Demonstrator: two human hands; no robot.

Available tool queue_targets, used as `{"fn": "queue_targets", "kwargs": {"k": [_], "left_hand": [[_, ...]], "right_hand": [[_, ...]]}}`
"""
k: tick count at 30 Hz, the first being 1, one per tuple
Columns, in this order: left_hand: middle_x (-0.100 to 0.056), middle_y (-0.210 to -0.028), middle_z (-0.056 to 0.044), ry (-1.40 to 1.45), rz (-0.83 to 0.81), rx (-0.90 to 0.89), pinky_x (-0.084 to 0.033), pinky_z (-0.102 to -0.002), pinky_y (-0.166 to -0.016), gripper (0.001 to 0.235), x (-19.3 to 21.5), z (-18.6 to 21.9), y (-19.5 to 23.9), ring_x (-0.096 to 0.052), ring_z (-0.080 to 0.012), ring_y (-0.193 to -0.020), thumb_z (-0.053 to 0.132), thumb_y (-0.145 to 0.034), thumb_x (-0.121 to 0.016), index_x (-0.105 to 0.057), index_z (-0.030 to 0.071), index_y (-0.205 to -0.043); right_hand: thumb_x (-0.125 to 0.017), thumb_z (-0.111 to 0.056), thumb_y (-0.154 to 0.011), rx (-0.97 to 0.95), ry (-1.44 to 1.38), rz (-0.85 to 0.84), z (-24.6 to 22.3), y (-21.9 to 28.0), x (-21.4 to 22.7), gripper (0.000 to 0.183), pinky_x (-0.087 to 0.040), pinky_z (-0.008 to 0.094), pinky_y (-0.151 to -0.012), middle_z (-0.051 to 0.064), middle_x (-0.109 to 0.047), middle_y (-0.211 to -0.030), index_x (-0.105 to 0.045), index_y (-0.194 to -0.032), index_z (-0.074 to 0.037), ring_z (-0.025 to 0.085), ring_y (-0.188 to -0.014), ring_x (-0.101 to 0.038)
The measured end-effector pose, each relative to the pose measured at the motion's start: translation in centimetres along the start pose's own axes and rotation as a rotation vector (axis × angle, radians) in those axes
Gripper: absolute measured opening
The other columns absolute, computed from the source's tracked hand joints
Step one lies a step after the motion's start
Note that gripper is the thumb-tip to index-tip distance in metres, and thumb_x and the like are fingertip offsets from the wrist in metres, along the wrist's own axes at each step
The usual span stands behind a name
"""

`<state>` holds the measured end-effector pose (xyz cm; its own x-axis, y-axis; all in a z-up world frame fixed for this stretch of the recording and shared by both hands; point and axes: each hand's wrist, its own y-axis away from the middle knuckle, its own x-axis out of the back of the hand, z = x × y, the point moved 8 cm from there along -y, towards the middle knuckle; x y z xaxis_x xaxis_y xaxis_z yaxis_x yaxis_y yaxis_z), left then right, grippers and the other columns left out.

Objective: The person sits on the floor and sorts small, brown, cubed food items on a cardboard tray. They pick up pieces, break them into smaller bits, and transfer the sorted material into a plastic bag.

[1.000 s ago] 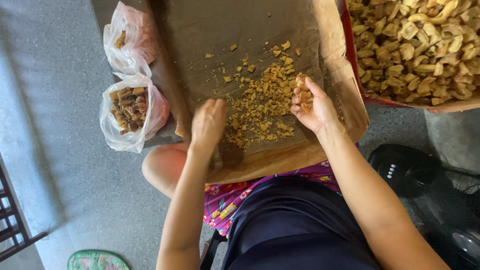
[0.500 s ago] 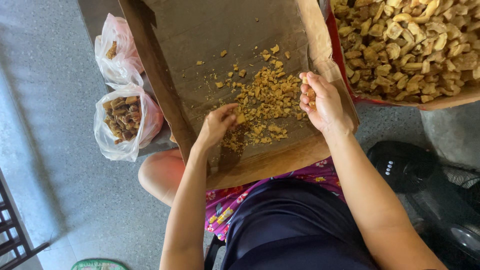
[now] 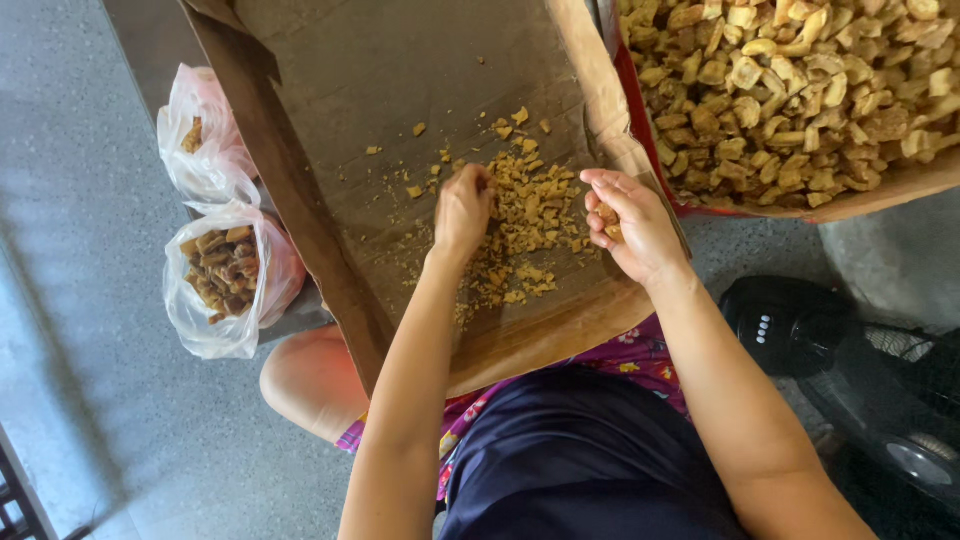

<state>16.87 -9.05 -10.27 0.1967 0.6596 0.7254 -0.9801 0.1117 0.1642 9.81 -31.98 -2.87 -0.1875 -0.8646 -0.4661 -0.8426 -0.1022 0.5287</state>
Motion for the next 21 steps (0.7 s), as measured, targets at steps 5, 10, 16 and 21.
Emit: {"fn": "queue_targets", "kwargs": {"k": [5,10,16,21], "left_hand": [[-0.076,-0.106,-0.011,0.451,-0.148,0.031,-0.062,-0.037,-0.084,0.021,2.9,1.5,2.7,-0.074,-0.0204,-0.094,0.012,-0.096,-0.066,-0.066,0.005,-0.116],[-0.078,-0.096,-0.008,0.320,-0.286,0.076,-0.057,-0.038,-0.067,0.027,5.1,6.5,6.3,-0.070,-0.0230,-0.077,0.022,-0.105,-0.057,-0.066,0.012,-0.129],[-0.077,-0.088,-0.012,0.275,-0.240,0.083,-0.057,-0.034,-0.066,0.038,8.1,7.7,7.6,-0.071,-0.0155,-0.073,0.025,-0.104,-0.056,-0.060,0.018,-0.141],[-0.076,-0.094,-0.014,0.236,-0.041,0.269,-0.059,-0.037,-0.065,0.036,11.0,1.2,8.8,-0.072,-0.0196,-0.076,0.021,-0.102,-0.056,-0.060,0.013,-0.137]], "right_hand": [[-0.058,-0.028,-0.101,-0.146,0.013,0.012,1.9,-1.0,-1.2,0.032,-0.053,0.021,-0.064,0.000,-0.064,-0.096,-0.061,-0.126,-0.007,0.008,-0.080,-0.062],[-0.059,-0.036,-0.098,-0.210,-0.029,-0.199,5.7,-1.1,-5.6,0.036,-0.053,0.023,-0.058,0.003,-0.068,-0.095,-0.065,-0.118,-0.007,0.011,-0.078,-0.063],[-0.063,-0.033,-0.102,-0.198,0.003,-0.240,5.5,-0.4,-6.2,0.032,-0.051,0.020,-0.058,0.003,-0.064,-0.092,-0.066,-0.113,-0.003,0.010,-0.076,-0.061],[-0.058,-0.005,-0.106,0.296,0.042,-0.105,-6.4,1.2,-1.9,0.015,-0.049,0.024,-0.050,0.014,-0.068,-0.087,-0.062,-0.092,-0.002,0.016,-0.062,-0.062]]}}
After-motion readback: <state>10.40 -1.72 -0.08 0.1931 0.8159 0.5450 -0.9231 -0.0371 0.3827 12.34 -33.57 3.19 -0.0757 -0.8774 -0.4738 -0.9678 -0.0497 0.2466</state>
